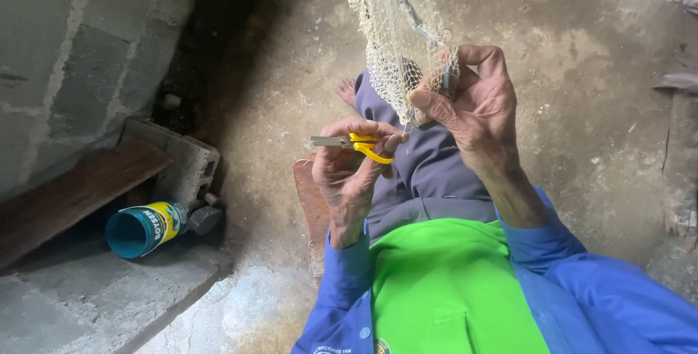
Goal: Trimming and repairing a fishing net using small scissors.
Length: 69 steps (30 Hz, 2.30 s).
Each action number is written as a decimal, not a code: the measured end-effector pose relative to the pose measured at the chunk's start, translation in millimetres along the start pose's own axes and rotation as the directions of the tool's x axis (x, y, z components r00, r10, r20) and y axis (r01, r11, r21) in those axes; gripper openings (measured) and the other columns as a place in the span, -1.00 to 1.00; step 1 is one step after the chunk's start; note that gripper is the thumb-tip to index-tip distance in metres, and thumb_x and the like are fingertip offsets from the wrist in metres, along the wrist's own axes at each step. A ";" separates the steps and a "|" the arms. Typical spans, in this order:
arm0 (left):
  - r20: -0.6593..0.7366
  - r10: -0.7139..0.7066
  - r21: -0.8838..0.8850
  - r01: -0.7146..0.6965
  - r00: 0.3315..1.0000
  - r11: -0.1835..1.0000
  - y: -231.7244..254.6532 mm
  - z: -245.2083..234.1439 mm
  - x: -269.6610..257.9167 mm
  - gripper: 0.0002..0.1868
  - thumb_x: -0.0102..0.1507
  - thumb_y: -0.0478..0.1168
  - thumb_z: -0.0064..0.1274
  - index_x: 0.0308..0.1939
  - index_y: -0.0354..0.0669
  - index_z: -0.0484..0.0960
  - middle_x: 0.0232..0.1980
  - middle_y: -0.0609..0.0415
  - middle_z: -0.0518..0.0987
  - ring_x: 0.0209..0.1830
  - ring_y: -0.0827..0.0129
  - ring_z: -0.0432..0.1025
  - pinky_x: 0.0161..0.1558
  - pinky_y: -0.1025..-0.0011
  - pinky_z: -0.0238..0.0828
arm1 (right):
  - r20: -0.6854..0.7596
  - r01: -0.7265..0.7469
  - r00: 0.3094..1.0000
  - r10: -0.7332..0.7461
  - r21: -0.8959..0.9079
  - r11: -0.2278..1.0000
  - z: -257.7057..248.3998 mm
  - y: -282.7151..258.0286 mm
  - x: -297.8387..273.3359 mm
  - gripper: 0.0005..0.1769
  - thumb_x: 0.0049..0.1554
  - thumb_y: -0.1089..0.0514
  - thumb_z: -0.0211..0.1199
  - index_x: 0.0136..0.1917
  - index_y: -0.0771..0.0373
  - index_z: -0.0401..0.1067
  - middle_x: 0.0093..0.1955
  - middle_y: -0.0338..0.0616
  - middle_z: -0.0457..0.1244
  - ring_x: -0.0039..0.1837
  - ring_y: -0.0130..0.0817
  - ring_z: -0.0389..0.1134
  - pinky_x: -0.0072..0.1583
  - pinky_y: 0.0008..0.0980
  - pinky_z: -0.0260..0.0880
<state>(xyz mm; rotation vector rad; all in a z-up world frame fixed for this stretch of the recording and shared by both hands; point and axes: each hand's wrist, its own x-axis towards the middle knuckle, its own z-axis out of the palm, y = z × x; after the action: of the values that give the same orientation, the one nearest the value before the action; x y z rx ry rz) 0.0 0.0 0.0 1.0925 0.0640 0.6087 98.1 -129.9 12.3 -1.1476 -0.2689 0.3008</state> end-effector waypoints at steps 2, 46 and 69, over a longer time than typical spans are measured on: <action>-0.013 -0.012 0.019 0.012 1.000 1.000 1.2 1.4 -0.7 -0.71 0.26 -0.42 0.25 0.00 -0.24 0.50 -0.13 -0.10 0.61 -0.10 0.18 0.63 0.03 0.35 0.71 | -0.036 0.005 0.999 -0.005 0.006 1.000 2.0 -2.2 -0.6 -0.40 0.10 0.39 0.44 0.20 0.18 0.10 -0.08 -0.09 0.28 -0.16 -0.33 0.37 -0.10 -0.40 0.59; -0.026 -0.023 0.083 0.025 0.999 0.996 1.1 -5.0 14.8 -0.67 0.22 -0.47 0.28 0.01 -0.30 0.53 -0.24 -0.30 0.68 -0.37 0.38 0.57 -0.46 0.58 0.56 | -0.017 -0.078 0.996 0.083 0.186 0.980 -12.6 -6.7 10.6 -0.47 0.22 0.26 0.31 0.35 0.17 0.11 0.02 -0.08 0.29 -0.16 -0.52 0.40 -0.11 -0.60 0.57; -0.090 -0.045 0.116 0.056 0.995 0.992 -11.6 -22.5 18.4 -0.58 0.16 -0.54 0.31 0.03 -0.33 0.50 -0.26 -0.39 0.66 -0.50 0.29 0.55 -0.54 0.54 0.54 | -0.028 -0.139 0.985 0.170 0.455 0.879 -40.9 25.6 10.3 -0.68 0.21 0.35 0.22 0.23 0.24 0.30 0.07 -0.02 0.35 0.05 -0.22 0.49 0.23 -0.18 0.56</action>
<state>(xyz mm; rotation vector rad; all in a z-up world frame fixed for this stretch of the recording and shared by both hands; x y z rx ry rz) 12.7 23.6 -16.0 1.1748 0.2052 0.6131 120.0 -151.1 -26.6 -0.7136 -0.0390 0.4403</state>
